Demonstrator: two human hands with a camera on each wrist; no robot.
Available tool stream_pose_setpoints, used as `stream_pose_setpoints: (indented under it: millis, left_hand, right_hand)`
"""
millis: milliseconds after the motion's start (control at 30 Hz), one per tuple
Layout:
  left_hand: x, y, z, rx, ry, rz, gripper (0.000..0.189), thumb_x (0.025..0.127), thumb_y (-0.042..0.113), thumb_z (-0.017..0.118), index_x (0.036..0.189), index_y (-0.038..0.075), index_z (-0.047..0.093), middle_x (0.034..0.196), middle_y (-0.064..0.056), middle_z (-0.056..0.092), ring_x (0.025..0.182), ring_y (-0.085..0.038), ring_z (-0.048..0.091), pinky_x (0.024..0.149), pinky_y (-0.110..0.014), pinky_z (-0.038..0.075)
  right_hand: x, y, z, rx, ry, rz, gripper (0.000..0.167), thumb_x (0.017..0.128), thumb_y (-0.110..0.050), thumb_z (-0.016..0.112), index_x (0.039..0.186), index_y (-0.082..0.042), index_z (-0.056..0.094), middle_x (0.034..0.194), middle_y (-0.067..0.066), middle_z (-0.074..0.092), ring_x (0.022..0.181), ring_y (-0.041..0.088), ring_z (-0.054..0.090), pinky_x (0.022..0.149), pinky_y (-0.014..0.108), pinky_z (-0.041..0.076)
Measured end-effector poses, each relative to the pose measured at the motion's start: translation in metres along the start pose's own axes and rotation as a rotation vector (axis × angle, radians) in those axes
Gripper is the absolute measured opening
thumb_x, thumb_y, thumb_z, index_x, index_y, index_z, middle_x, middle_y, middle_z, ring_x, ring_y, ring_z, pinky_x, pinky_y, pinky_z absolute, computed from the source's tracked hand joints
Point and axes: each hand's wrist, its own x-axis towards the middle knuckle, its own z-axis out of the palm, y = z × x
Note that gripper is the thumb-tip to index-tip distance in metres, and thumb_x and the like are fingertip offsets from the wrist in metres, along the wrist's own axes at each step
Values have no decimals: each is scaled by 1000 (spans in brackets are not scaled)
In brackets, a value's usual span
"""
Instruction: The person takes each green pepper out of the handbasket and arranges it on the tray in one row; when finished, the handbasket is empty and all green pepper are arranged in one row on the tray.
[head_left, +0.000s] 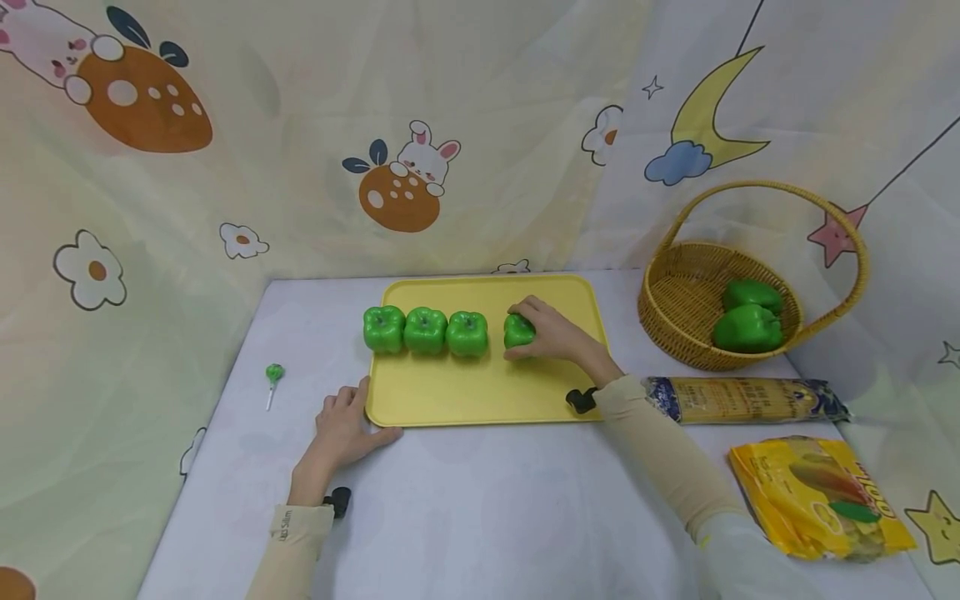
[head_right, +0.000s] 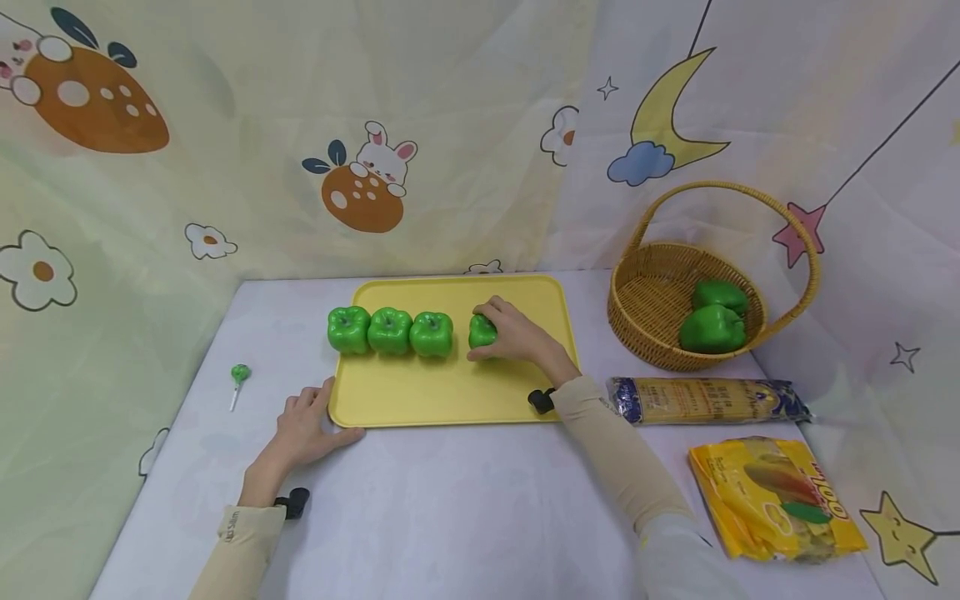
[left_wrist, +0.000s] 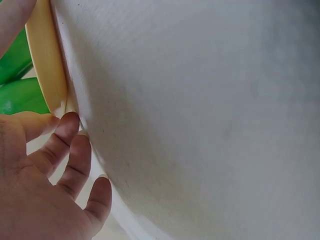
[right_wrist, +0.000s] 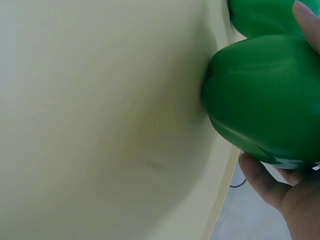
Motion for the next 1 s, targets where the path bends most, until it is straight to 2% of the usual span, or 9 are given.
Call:
stream_pose_setpoints:
  millis: [267,1000]
  left_hand:
    - [0,0,0,9,-10,-9,111,81,61,75,159,1,21,138,-26,45,120,-43,41,96,-61,37]
    - [0,1,-1,0,-11,-12,110,81,59,75,159,2,22,138,-25,46,120,-43,41,97,-62,36]
  right_hand:
    - [-3,-1,-2,-5,-44,-13,76,83,-34,81,146,-9,46,136,12,46,113,29,53,94,47,51]
    - [2,-2,2,6,-42,-45,77,84,-36,80,147,-9,46,135,11,48,113,29,53,96,47,51]
